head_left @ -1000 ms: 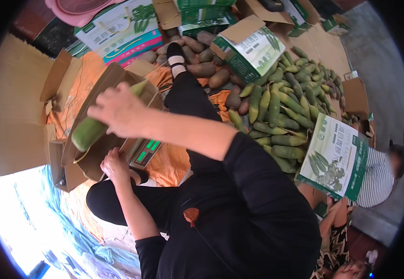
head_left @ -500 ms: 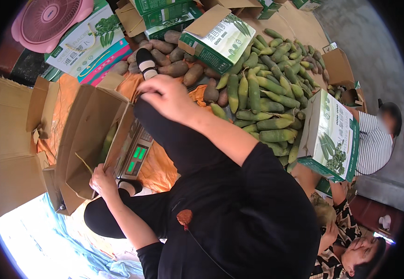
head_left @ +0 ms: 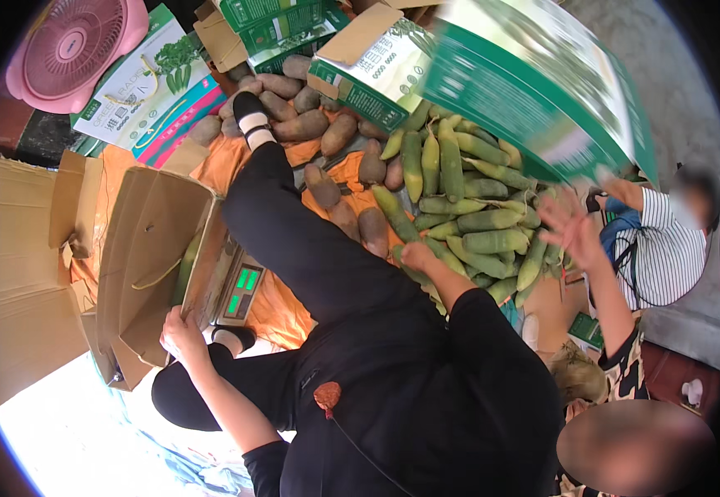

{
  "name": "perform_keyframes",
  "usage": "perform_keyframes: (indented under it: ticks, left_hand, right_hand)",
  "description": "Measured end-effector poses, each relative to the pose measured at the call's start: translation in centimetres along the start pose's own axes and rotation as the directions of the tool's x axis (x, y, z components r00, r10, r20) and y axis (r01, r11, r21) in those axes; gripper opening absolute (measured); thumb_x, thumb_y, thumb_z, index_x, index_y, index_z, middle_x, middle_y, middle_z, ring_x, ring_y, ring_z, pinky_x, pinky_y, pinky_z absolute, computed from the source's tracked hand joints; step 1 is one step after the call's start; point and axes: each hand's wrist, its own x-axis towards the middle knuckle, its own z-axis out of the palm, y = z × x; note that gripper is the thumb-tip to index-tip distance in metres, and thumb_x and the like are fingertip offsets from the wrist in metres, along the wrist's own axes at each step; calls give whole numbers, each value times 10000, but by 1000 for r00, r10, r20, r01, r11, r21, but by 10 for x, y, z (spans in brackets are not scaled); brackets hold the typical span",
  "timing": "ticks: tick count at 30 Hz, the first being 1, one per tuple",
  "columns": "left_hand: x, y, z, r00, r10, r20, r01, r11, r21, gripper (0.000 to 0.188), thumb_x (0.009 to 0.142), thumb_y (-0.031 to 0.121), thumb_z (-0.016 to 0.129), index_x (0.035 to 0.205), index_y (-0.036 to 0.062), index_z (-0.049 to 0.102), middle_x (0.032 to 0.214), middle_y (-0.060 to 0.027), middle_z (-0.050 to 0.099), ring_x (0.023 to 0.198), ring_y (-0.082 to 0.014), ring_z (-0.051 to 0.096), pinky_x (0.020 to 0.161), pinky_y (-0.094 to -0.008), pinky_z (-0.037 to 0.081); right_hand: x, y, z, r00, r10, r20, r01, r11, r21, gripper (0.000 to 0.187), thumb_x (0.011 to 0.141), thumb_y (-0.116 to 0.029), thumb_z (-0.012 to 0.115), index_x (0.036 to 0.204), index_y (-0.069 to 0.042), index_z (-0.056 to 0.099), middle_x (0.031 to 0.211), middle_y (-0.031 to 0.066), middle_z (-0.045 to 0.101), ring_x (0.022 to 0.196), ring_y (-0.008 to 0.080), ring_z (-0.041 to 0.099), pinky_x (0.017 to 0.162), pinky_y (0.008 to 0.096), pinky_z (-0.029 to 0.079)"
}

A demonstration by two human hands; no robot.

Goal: Sort and weigh produce into cardboard boxes in a packing facility.

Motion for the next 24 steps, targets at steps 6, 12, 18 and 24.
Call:
perform_keyframes:
  ticks: [6,12,18,24]
  left_hand:
    - [2,6,2,1000,15,-2,-15,999,34,130,721,60,602,848,50,628,781,-129,629,761,-321,616,692,-430,470]
    - [0,2,4,1000,-7,10,7,999,39,140,728,75,609,866,59,631,785,-126,626,780,-321,614,708,-437,465]
    - [0,2,2,999,-35,31,33,998,56,140,725,72,618,863,50,630,785,-123,626,789,-315,612,711,-435,463]
    - [2,7,-1,998,-45,40,43,998,48,134,723,61,609,855,53,625,789,-123,625,800,-315,609,731,-442,450]
  right_hand:
    - [1,12,-11,912,376,-161,-283,865,415,178,772,-200,630,874,-70,692,888,180,671,870,338,641,787,404,502]
    - [23,2,-94,837,438,-328,-41,648,760,294,785,-172,653,1024,-1,643,1001,173,667,949,274,636,828,360,495]
    - [48,-4,-215,702,565,-433,291,327,899,474,804,-175,689,1227,-41,523,1151,98,592,876,180,593,729,318,486]
    - [67,-28,-318,677,589,-441,466,121,877,638,805,-197,713,1329,-64,374,1219,99,530,904,198,613,634,320,499]
